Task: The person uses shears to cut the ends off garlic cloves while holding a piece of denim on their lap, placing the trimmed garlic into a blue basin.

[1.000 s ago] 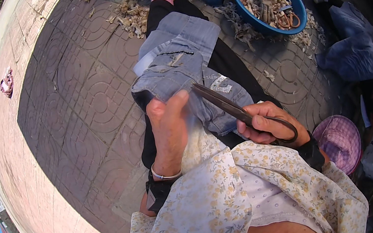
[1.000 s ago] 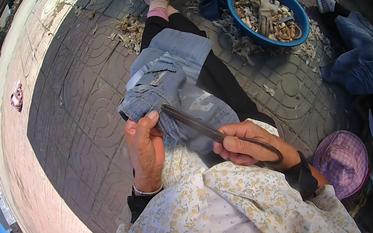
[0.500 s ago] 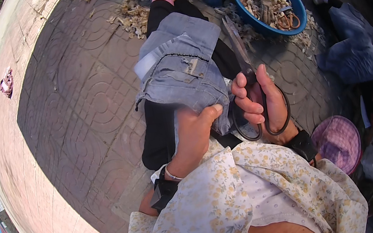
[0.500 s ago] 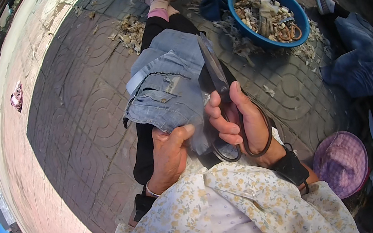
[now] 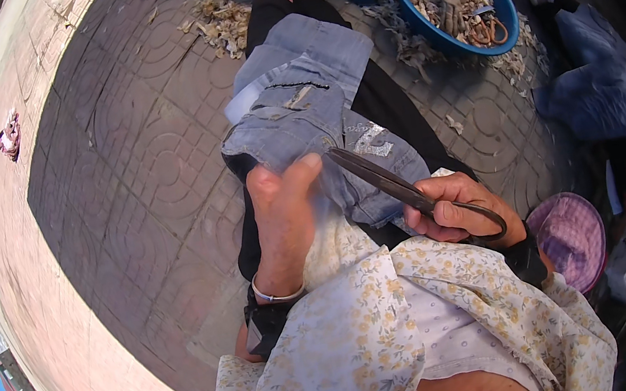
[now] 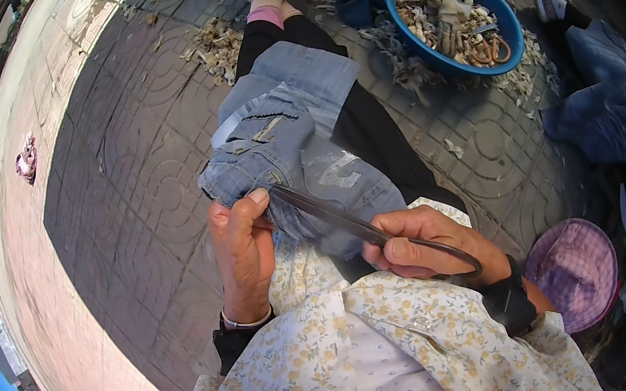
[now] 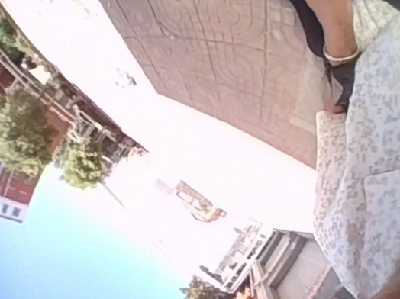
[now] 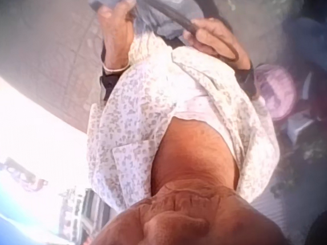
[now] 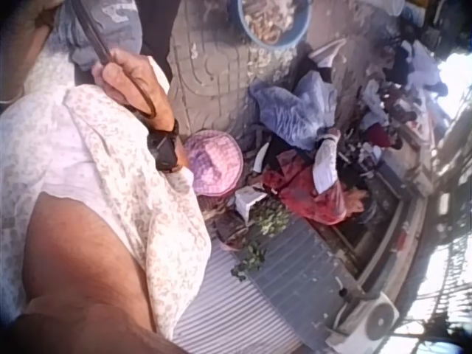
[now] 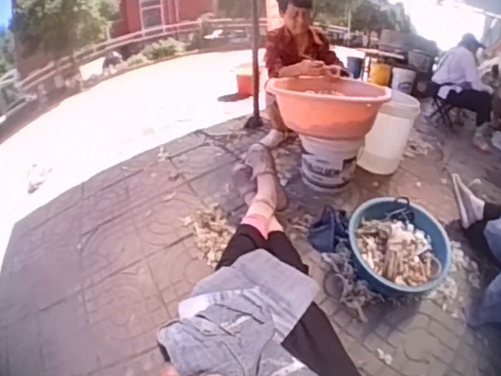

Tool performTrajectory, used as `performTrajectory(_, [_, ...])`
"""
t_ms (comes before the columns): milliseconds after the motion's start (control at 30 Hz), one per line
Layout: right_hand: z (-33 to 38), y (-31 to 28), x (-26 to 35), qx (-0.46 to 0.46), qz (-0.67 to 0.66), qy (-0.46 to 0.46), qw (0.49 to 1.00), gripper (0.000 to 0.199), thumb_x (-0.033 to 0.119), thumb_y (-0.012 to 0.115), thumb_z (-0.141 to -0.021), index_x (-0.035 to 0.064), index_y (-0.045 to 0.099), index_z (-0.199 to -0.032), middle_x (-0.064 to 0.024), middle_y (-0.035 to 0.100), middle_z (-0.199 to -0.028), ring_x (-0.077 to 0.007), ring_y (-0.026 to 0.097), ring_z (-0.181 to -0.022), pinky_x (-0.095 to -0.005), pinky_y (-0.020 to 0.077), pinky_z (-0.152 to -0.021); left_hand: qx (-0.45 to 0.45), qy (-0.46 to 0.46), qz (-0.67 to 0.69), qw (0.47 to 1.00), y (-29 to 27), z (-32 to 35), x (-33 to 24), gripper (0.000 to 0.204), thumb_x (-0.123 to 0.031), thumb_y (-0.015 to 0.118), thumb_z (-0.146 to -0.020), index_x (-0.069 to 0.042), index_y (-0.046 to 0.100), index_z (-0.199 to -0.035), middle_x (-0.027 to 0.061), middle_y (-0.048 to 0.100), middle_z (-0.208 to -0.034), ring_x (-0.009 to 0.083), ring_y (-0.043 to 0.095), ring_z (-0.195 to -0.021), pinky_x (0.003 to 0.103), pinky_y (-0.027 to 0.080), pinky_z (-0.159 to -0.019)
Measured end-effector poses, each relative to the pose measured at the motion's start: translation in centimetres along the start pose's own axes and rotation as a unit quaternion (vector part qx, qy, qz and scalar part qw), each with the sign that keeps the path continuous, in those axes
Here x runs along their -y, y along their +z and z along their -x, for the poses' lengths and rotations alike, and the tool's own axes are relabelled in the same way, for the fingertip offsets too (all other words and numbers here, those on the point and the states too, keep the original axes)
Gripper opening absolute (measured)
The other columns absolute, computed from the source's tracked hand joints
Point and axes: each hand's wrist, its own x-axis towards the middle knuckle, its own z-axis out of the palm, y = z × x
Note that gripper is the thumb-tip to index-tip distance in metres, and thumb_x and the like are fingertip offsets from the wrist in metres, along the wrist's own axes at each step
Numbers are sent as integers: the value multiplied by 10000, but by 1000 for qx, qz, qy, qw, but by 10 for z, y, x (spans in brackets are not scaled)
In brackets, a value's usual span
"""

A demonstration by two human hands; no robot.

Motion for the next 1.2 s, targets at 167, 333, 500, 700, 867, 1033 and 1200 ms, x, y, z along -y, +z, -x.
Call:
performTrajectory(167, [2,2,2,-8,-9,15,1000,324,336,543,-944,16,567,-990,23,496,-749,8,349,-520,-157,243,-436,7,12,11,1000,-1,1,1,95,29,570,-793,-62,577,-765,13,604,-779,93,571,-697,251,435,-655])
performTrajectory(333, [3,1,1,-6,-14,20,1000,302,315,543,-946,18,567,-993,23,495,-763,12,350,-529,-152,239,-435,18,5,-7,1000,-4,0,3,69,14,571,-792,-50,597,-794,4,604,-781,85,568,-699,247,435,-650])
performTrajectory(500, [2,6,1,-57,31,32,997,419,408,560,-896,-5,577,-972,3,506,-678,-12,359,-481,-189,217,-408,55,3,-36,998,-12,1,6,312,-6,542,-822,49,574,-1127,56,619,-1088,132,577,-981,278,431,-880])
performTrajectory(700, [3,6,3,-32,9,30,999,296,309,528,-952,16,568,-964,29,474,-747,8,345,-532,-158,236,-439,52,8,-81,995,-12,2,6,277,-30,545,-822,48,597,-1082,44,625,-1043,115,570,-943,267,432,-850])
performTrajectory(867, [0,6,-2,-34,12,0,999,310,317,541,-944,8,572,-953,45,455,-681,2,349,-534,-171,240,-446,27,-57,-48,997,-18,0,12,196,-81,577,-807,32,619,-962,29,623,-938,101,565,-846,255,433,-744])
performTrajectory(1033, [-2,5,-4,-40,21,-12,999,314,321,549,-941,8,575,-953,64,431,-631,0,350,-526,-175,234,-445,-32,-43,5,999,-4,5,11,72,-74,598,-798,-18,593,-843,23,606,-833,101,568,-736,247,434,-640])
performTrajectory(1200, [-2,0,-4,-29,24,3,999,316,327,559,-935,11,576,-953,67,435,-628,-1,338,-503,-179,234,-440,1,-20,-23,1000,-8,3,12,169,-98,598,-799,15,620,-923,25,616,-885,100,569,-776,245,431,-664])
